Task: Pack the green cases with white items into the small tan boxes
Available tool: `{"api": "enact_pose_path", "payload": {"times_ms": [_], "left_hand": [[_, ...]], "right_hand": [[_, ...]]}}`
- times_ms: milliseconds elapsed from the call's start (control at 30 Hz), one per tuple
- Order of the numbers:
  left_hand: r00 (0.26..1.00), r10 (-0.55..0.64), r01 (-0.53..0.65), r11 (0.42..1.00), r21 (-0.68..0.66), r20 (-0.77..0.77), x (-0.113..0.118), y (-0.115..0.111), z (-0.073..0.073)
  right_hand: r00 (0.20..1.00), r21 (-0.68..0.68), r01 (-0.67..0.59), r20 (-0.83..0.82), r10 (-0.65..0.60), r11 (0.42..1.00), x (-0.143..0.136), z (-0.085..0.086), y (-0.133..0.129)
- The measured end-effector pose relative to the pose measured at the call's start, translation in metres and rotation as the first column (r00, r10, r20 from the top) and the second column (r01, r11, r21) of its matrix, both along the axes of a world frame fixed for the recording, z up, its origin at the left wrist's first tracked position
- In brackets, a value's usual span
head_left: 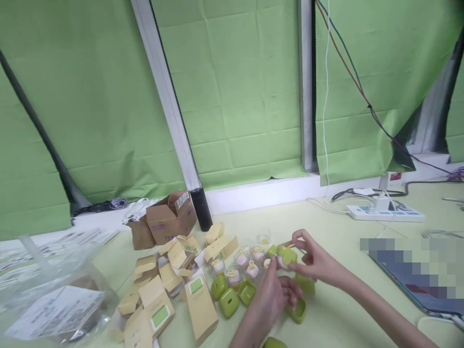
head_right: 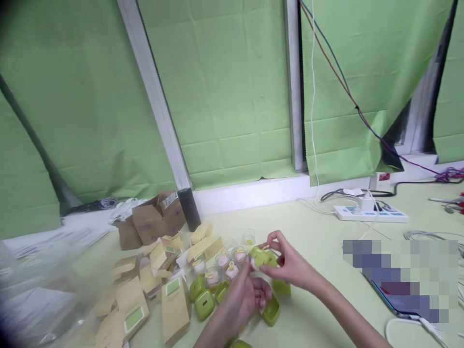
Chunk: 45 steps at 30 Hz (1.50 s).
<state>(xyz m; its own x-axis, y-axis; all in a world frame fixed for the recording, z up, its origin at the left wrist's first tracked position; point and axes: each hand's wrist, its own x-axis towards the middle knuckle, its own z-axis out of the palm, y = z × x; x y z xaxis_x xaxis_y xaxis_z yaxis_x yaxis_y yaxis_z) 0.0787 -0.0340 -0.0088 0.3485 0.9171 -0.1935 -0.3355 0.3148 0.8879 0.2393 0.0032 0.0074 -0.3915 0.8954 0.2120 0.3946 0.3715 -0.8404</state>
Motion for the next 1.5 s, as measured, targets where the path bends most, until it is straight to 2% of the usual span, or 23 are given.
{"api": "enact_pose_path", "payload": {"times_ms": [67, 133, 267, 367, 433, 633, 833, 900, 1000, 1067, 1167, 1300, 1433, 1500], "left_hand": [[0.993, 0.008, -0.01, 1.0, 0.016, 0.121, -0.003, 0.002, -0.002], [0.987, 0.058, -0.069, 0.995, 0.067, 0.148, -0.007, 0.002, -0.006], [0.993, 0.103, -0.11, 0.986, 0.126, 0.058, -0.015, -0.001, -0.016], [0.994, 0.103, -0.094, 0.975, 0.203, -0.035, -0.016, -0.002, -0.019], [0.992, 0.11, -0.093, 0.966, 0.24, -0.058, -0.015, -0.002, -0.016], [0.989, 0.149, -0.145, 0.948, 0.284, 0.008, -0.012, -0.003, -0.009], [0.992, 0.116, -0.122, 0.97, 0.21, 0.041, -0.015, -0.006, -0.005], [0.979, 0.137, -0.157, 0.979, 0.131, 0.151, -0.019, -0.006, -0.001], [0.908, 0.198, -0.207, 0.978, -0.018, 0.37, -0.022, -0.004, 0.005], [0.876, 0.203, -0.178, 0.979, -0.098, 0.437, -0.022, -0.003, 0.005], [0.879, 0.17, -0.107, 0.981, -0.164, 0.446, -0.018, -0.003, -0.001], [0.875, 0.147, -0.066, 0.98, -0.187, 0.461, -0.015, -0.004, -0.007], [0.851, 0.141, -0.055, 0.982, -0.181, 0.506, -0.016, -0.005, -0.007], [0.836, 0.145, -0.052, 0.981, -0.187, 0.529, -0.016, -0.006, -0.005]], "right_hand": [[0.996, 0.041, -0.082, -0.017, 0.083, 0.996, -0.013, 0.004, -0.01], [0.997, 0.124, -0.073, 0.05, 0.067, 0.99, -0.02, 0.002, -0.014], [0.987, 0.243, -0.059, 0.16, 0.02, 0.968, -0.023, -0.013, -0.018], [0.988, 0.337, -0.061, 0.155, 0.009, 0.939, -0.023, -0.02, -0.022], [0.993, 0.365, -0.055, 0.117, 0.013, 0.929, -0.025, -0.02, -0.025], [0.996, 0.359, -0.085, 0.045, 0.074, 0.93, -0.029, -0.01, -0.029], [0.993, 0.312, -0.119, 0.029, 0.116, 0.943, -0.024, -0.006, -0.03], [0.998, 0.269, -0.049, 0.039, 0.039, 0.962, -0.02, -0.005, -0.031], [0.992, 0.238, 0.045, 0.102, -0.07, 0.97, -0.017, -0.004, -0.031], [0.98, 0.285, -0.002, 0.191, -0.055, 0.959, -0.019, -0.006, -0.032], [0.948, 0.345, -0.091, 0.318, -0.025, 0.934, -0.024, -0.011, -0.033], [0.934, 0.376, -0.107, 0.355, -0.036, 0.92, -0.027, -0.016, -0.034], [0.909, 0.475, -0.089, 0.398, -0.123, 0.875, -0.027, -0.026, -0.033], [0.878, 0.557, -0.082, 0.432, -0.204, 0.827, -0.028, -0.033, -0.031]]}}
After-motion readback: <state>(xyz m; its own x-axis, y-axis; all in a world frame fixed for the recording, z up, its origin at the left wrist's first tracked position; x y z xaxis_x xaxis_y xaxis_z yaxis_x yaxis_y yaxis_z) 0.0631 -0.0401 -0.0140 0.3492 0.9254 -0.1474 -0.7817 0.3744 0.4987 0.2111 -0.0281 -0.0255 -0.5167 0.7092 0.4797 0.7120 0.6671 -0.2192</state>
